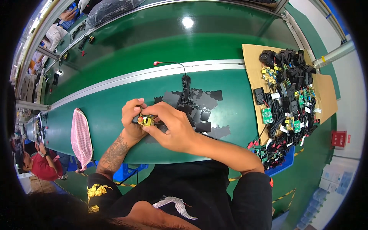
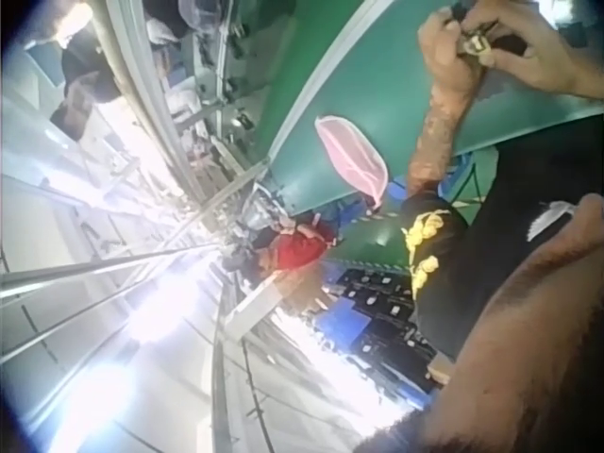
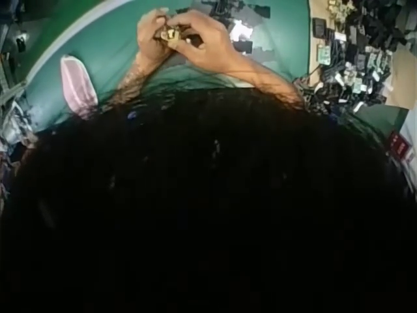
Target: Assembling electronic circuit boards into plastic housings and connecting wire harnesses on a production line.
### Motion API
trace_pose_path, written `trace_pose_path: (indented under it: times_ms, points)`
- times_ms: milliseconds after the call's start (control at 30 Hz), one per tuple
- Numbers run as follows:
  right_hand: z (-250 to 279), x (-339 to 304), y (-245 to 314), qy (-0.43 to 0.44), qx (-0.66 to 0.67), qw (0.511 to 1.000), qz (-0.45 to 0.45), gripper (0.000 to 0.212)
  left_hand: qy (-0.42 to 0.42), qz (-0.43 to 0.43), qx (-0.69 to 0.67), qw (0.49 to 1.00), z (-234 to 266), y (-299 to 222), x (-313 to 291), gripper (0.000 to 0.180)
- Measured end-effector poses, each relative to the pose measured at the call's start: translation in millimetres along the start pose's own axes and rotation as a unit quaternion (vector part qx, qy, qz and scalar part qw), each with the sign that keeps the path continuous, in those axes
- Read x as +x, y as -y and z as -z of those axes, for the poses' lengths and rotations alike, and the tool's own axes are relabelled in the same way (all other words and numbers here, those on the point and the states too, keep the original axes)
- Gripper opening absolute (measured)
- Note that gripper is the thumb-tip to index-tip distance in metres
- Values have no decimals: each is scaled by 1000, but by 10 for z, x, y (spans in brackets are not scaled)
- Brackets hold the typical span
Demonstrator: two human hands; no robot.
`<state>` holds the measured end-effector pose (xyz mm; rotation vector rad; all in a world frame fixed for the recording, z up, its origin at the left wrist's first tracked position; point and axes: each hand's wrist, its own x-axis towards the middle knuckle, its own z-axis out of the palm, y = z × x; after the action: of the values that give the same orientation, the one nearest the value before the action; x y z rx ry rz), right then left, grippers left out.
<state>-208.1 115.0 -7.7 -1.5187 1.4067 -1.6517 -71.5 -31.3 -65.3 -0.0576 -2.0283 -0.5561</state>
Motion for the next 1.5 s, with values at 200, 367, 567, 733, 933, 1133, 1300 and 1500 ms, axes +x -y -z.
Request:
trace_pose_path:
  times_ms: [200,367,567,733,933,1133,1300,1500]
  points:
    - [-4,35,-3,-32,-39,998,47,35,17,-13,38,999,49,11,62,60]
    - [20,68,15,-73,-129,980,132,35,-5,5,37,999,-44,-66,45,57]
    - [5,53,-48,-96,-154,974,133,34,-34,97,-42,994,-174,-143,-16,51]
    - [141,160,-54,-101,-229,956,155,36,74,124,-107,984,-128,-219,136,73]
    - [96,98,-172,-94,-237,959,124,35,76,240,-313,916,-163,-390,44,90]
    - [-6,49,-207,-91,-198,970,111,39,40,234,-324,916,-233,-436,16,91]
    - [-68,53,-179,-66,-253,948,180,48,-36,223,-353,908,-261,-405,-23,82]
    - [82,69,-30,1,-108,992,62,53,-81,325,-344,877,-96,-312,125,46]
